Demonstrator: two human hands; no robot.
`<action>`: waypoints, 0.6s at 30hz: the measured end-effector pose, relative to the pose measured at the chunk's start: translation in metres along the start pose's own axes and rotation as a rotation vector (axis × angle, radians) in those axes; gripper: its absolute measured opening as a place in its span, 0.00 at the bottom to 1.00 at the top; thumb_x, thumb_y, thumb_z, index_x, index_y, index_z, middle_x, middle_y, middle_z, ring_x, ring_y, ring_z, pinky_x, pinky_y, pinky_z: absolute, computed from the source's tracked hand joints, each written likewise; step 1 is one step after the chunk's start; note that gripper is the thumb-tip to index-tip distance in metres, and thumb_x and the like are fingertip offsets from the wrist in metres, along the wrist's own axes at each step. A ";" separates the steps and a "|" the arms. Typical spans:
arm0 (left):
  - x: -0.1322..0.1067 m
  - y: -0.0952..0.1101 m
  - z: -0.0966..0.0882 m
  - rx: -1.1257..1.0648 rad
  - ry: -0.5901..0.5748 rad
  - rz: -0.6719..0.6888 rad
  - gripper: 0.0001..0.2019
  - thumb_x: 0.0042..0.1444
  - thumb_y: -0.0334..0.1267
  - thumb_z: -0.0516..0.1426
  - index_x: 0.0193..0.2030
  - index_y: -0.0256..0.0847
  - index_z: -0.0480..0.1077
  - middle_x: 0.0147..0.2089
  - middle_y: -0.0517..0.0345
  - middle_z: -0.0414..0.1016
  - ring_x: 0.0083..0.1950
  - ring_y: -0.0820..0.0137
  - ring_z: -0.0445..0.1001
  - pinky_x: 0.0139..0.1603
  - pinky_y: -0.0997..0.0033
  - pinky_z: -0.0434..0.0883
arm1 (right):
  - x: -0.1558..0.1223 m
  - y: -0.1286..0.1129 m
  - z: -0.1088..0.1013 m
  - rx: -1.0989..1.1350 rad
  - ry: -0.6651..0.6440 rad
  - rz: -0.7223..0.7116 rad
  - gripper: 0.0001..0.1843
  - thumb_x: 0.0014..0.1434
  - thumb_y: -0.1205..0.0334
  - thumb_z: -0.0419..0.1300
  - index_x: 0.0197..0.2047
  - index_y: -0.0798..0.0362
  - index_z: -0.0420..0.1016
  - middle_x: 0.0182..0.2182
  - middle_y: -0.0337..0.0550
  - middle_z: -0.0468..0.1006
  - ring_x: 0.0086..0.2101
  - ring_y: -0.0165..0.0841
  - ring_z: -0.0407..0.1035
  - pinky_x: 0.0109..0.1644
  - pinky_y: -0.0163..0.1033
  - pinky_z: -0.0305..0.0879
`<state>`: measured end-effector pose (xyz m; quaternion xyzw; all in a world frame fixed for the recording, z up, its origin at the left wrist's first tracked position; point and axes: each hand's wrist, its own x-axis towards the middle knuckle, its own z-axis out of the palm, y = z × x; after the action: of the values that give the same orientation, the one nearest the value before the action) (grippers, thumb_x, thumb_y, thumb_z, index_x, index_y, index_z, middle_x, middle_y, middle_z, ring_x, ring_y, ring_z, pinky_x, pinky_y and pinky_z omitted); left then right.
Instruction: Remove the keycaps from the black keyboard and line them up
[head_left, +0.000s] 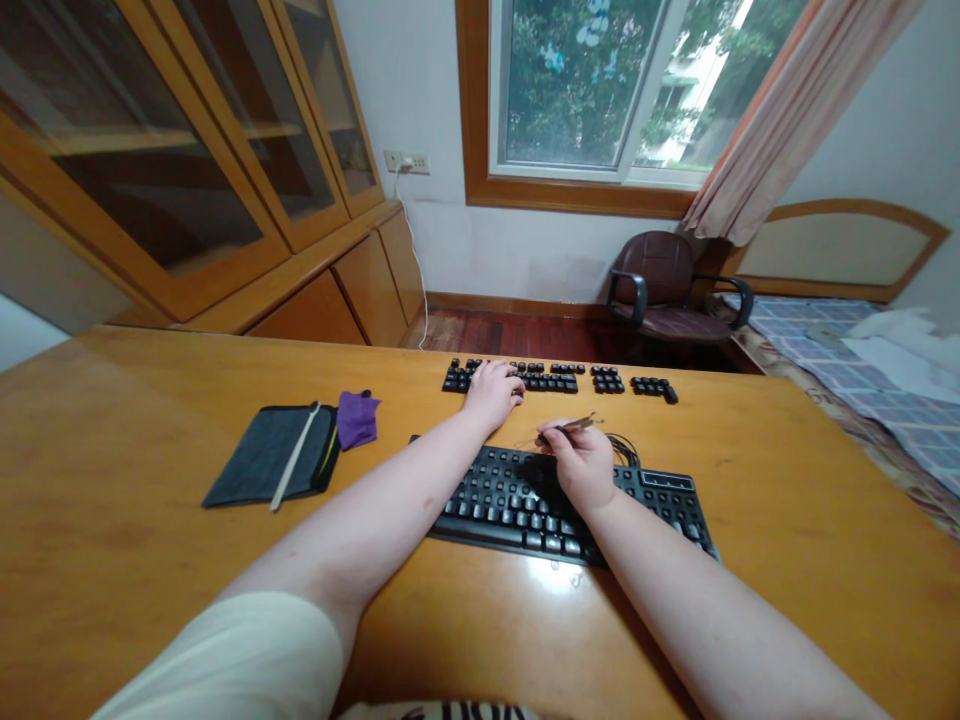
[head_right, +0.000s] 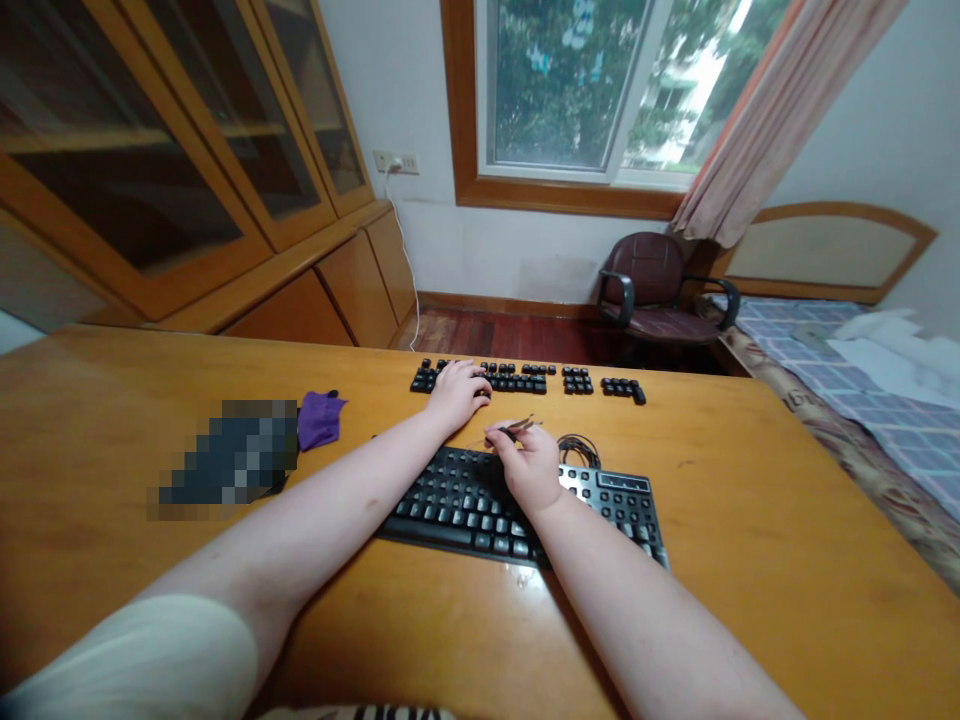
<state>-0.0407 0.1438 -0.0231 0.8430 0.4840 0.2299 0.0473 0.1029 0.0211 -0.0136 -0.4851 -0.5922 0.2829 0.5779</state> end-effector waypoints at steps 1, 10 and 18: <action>0.000 0.000 0.000 -0.007 -0.004 -0.001 0.05 0.47 0.38 0.62 0.34 0.48 0.76 0.53 0.56 0.70 0.61 0.59 0.57 0.65 0.53 0.45 | 0.000 0.000 0.000 -0.005 -0.004 -0.001 0.12 0.56 0.54 0.58 0.30 0.53 0.77 0.28 0.45 0.78 0.28 0.34 0.74 0.31 0.38 0.72; 0.001 0.002 -0.001 0.030 0.004 -0.012 0.05 0.47 0.38 0.62 0.34 0.48 0.75 0.53 0.57 0.70 0.60 0.60 0.58 0.64 0.53 0.47 | 0.001 -0.003 -0.001 -0.024 -0.010 -0.020 0.12 0.56 0.55 0.58 0.31 0.52 0.78 0.27 0.44 0.78 0.27 0.34 0.73 0.30 0.37 0.71; 0.001 0.000 0.001 -0.013 0.020 -0.037 0.05 0.47 0.37 0.63 0.33 0.47 0.75 0.53 0.56 0.70 0.60 0.59 0.57 0.64 0.53 0.45 | 0.000 -0.002 -0.001 -0.005 -0.009 -0.008 0.12 0.56 0.55 0.57 0.31 0.53 0.78 0.28 0.45 0.78 0.26 0.33 0.73 0.30 0.37 0.71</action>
<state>-0.0398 0.1450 -0.0231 0.8312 0.4985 0.2406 0.0519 0.1031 0.0207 -0.0120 -0.4826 -0.5976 0.2813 0.5752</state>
